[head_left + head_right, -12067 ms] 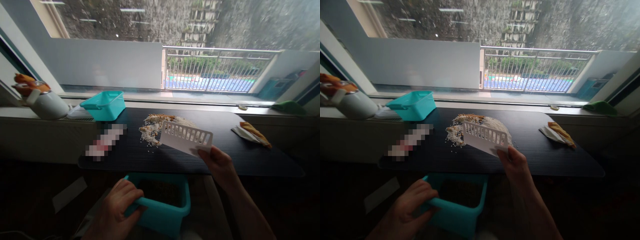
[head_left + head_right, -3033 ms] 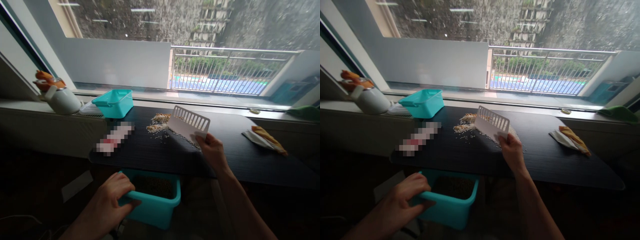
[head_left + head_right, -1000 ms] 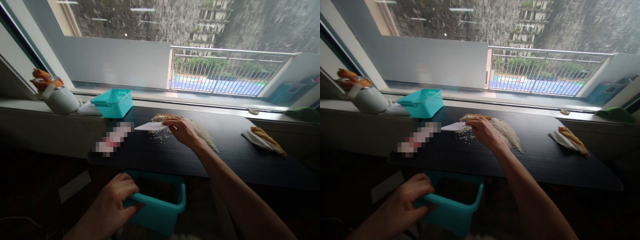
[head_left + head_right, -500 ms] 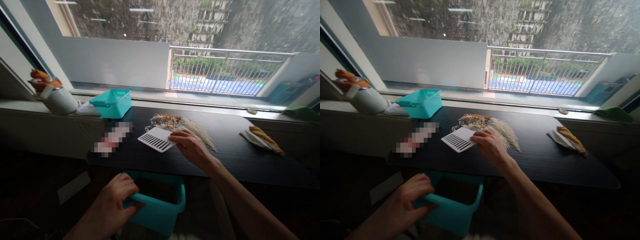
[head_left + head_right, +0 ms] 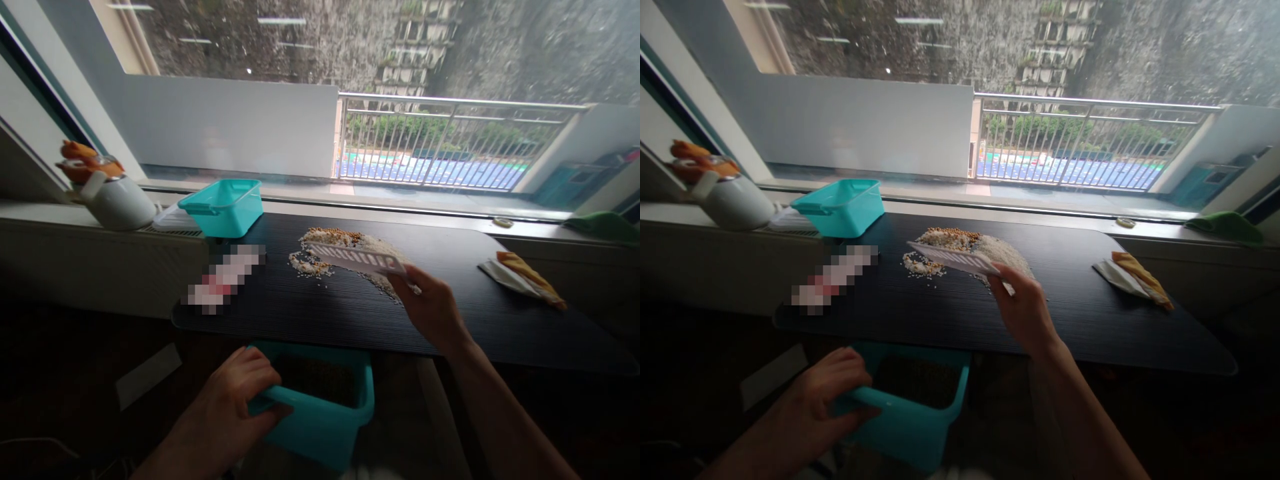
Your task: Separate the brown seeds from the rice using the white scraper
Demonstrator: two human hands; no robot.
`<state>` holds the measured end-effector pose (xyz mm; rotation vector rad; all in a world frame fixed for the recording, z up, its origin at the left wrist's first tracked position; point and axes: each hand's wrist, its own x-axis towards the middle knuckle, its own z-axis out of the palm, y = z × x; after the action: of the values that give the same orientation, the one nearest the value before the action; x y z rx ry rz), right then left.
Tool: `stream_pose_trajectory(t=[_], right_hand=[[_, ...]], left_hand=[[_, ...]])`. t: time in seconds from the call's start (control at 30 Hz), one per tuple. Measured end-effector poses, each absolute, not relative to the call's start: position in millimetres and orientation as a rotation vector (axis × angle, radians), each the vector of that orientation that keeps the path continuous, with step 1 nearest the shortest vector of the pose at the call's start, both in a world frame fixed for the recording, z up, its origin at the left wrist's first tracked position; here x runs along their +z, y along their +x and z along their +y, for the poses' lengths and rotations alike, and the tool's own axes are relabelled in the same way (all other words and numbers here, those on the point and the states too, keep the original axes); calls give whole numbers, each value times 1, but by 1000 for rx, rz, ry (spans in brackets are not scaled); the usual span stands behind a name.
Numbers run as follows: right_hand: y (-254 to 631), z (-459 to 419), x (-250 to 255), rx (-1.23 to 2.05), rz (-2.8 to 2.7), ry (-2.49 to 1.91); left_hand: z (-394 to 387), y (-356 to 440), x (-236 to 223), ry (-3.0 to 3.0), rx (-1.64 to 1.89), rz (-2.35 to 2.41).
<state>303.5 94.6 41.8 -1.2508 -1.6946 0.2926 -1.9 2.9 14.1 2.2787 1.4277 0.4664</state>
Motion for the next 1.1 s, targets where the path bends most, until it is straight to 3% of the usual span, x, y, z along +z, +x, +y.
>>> stream_pose_trajectory(t=[0.17,0.37,1.1], right_hand=[[313,102,22,463,-1370,-1367],[305,118,10,649,-1349,-1257],[308,87,5,747,-1190,-1271]], left_hand=[[2,2,15,2218,465,1445],[2,5,17,2199,491,1436],[1,-3,11,2272,604,1392]])
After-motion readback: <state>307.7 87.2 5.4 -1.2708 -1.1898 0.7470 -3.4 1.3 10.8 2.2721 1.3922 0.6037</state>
